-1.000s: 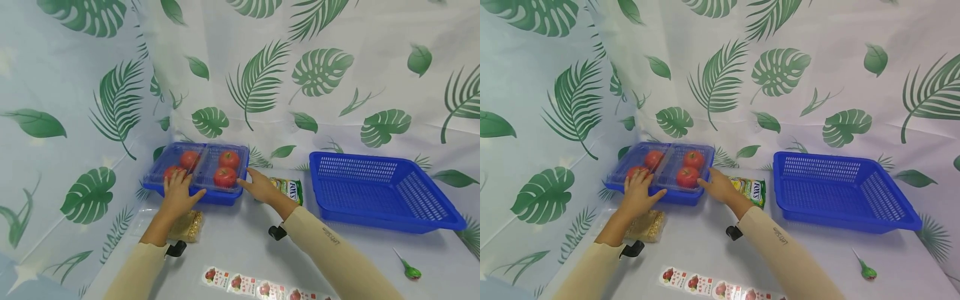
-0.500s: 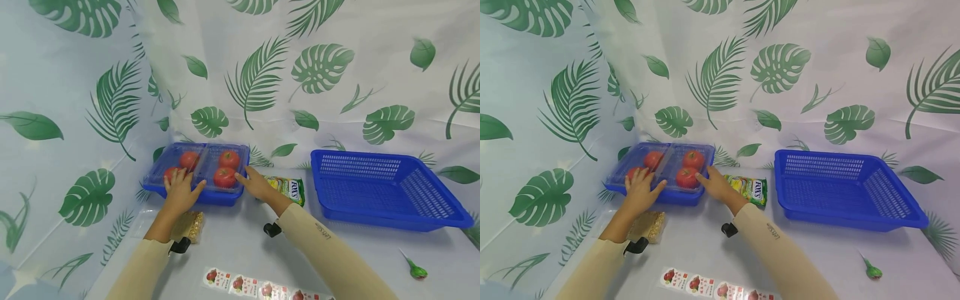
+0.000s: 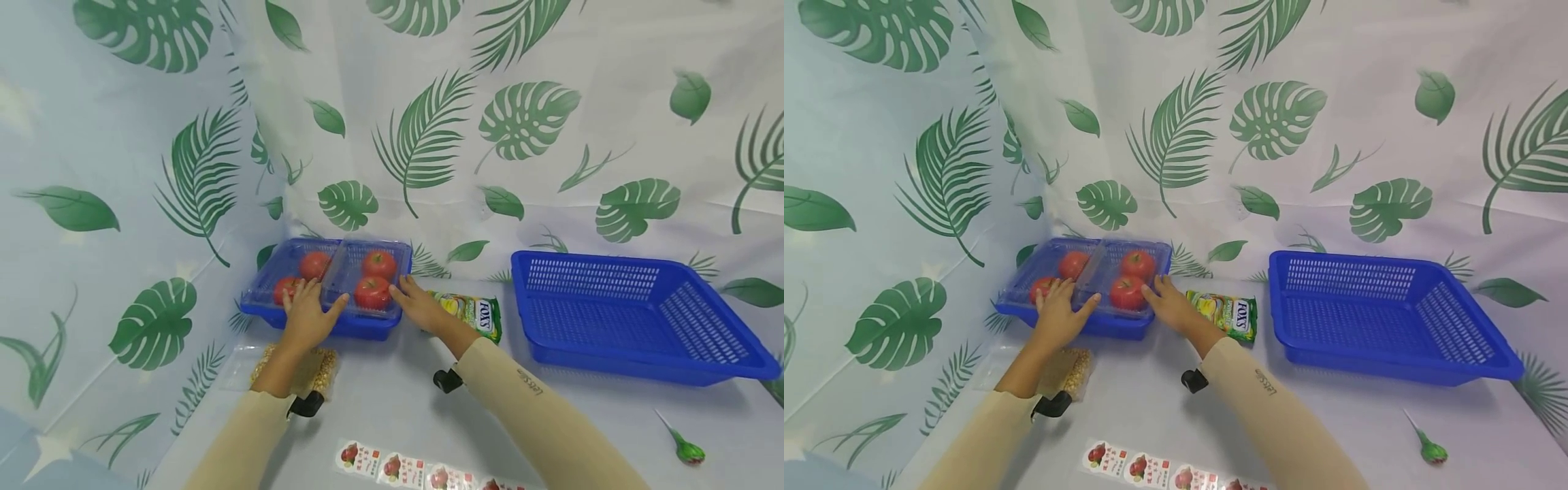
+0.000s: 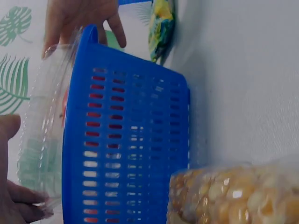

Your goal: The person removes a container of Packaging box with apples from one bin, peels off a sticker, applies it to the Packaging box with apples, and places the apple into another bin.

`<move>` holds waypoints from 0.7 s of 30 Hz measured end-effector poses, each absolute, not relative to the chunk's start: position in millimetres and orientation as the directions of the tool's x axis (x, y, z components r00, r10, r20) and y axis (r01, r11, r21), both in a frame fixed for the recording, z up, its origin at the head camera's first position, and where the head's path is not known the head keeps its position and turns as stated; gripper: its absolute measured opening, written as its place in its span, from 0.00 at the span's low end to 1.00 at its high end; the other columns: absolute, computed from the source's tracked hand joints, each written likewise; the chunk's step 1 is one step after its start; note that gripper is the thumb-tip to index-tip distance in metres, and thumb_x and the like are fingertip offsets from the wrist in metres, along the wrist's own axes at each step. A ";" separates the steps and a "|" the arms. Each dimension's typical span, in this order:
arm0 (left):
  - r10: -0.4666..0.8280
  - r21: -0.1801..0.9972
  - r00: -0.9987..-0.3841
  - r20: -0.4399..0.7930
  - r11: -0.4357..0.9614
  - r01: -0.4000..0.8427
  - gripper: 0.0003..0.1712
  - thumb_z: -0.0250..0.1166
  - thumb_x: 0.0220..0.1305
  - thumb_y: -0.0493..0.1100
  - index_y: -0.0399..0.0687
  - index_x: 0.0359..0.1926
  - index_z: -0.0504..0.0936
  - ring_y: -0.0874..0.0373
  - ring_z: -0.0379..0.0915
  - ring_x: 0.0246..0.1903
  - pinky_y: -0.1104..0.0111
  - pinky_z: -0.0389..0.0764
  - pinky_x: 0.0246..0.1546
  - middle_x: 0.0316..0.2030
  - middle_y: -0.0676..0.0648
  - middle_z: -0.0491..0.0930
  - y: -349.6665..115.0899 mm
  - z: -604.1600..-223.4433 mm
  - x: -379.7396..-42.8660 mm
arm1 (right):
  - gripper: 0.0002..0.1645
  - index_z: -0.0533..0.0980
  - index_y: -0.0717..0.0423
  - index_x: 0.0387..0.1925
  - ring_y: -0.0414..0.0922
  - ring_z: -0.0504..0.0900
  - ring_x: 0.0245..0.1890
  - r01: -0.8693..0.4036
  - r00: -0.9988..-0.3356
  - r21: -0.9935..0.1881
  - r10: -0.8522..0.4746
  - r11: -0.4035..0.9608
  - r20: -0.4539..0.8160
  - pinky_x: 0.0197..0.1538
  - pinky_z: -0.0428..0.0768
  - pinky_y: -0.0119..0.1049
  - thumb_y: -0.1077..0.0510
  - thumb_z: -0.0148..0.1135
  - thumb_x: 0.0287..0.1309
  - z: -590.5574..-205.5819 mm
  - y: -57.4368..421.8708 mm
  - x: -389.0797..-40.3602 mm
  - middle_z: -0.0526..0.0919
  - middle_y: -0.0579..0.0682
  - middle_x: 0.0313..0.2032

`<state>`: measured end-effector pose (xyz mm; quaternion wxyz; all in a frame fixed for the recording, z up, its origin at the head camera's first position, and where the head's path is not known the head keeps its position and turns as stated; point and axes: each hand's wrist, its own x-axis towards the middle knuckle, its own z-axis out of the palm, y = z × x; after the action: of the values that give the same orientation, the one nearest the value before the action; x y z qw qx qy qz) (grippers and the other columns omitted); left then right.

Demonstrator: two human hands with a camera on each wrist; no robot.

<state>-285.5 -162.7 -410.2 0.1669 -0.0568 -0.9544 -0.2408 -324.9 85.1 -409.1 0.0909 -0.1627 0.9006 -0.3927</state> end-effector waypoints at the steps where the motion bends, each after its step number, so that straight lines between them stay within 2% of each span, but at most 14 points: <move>1: 0.024 0.446 -0.938 0.345 0.875 0.186 0.50 0.50 0.66 0.71 0.27 0.64 0.67 0.35 0.44 0.71 0.38 0.28 0.65 0.67 0.32 0.63 -161.4 -410.8 -285.2 | 0.44 0.45 0.59 0.75 0.52 0.39 0.74 -0.220 -0.931 -0.745 -0.365 0.630 -0.034 0.72 0.43 0.53 0.34 0.33 0.73 -409.1 85.1 -324.6 0.41 0.57 0.75; 8: -0.019 0.507 -0.933 0.359 0.844 0.178 0.45 0.52 0.69 0.65 0.27 0.66 0.61 0.36 0.47 0.70 0.39 0.28 0.66 0.64 0.31 0.65 -153.7 -410.0 -285.6 | 0.43 0.47 0.62 0.75 0.53 0.41 0.74 -0.203 -0.936 -0.822 -0.352 0.532 0.004 0.72 0.43 0.52 0.36 0.37 0.74 -403.8 83.6 -326.0 0.43 0.59 0.75; 14: -0.067 0.598 -0.930 0.362 0.782 0.176 0.50 0.52 0.66 0.70 0.25 0.63 0.61 0.37 0.59 0.64 0.41 0.34 0.68 0.58 0.29 0.69 -149.8 -417.3 -286.8 | 0.45 0.44 0.65 0.74 0.52 0.40 0.74 -0.163 -0.941 -0.886 -0.338 0.435 0.007 0.72 0.44 0.48 0.39 0.43 0.73 -396.6 77.2 -321.3 0.41 0.59 0.75; 18: -0.111 0.722 -0.940 0.321 0.672 0.167 0.52 0.50 0.64 0.74 0.30 0.64 0.59 0.37 0.62 0.61 0.44 0.55 0.65 0.59 0.30 0.66 -149.4 -418.1 -285.2 | 0.45 0.42 0.64 0.75 0.51 0.43 0.74 -0.143 -0.945 -0.928 -0.325 0.343 0.025 0.72 0.48 0.48 0.41 0.46 0.73 -391.4 73.4 -318.6 0.42 0.58 0.75; 21: -0.141 0.798 -0.943 0.302 0.579 0.169 0.53 0.52 0.60 0.77 0.36 0.64 0.58 0.40 0.68 0.55 0.46 0.71 0.52 0.56 0.34 0.68 -149.3 -415.1 -284.5 | 0.45 0.42 0.62 0.75 0.52 0.46 0.73 -0.123 -0.953 -0.955 -0.302 0.269 0.038 0.71 0.52 0.48 0.43 0.48 0.73 -385.9 71.9 -315.5 0.45 0.58 0.75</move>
<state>-284.5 -149.3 -415.1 0.1690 -0.0079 -0.8724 -0.4587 -315.5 71.9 -385.9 0.0756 -0.1339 0.7930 -0.5895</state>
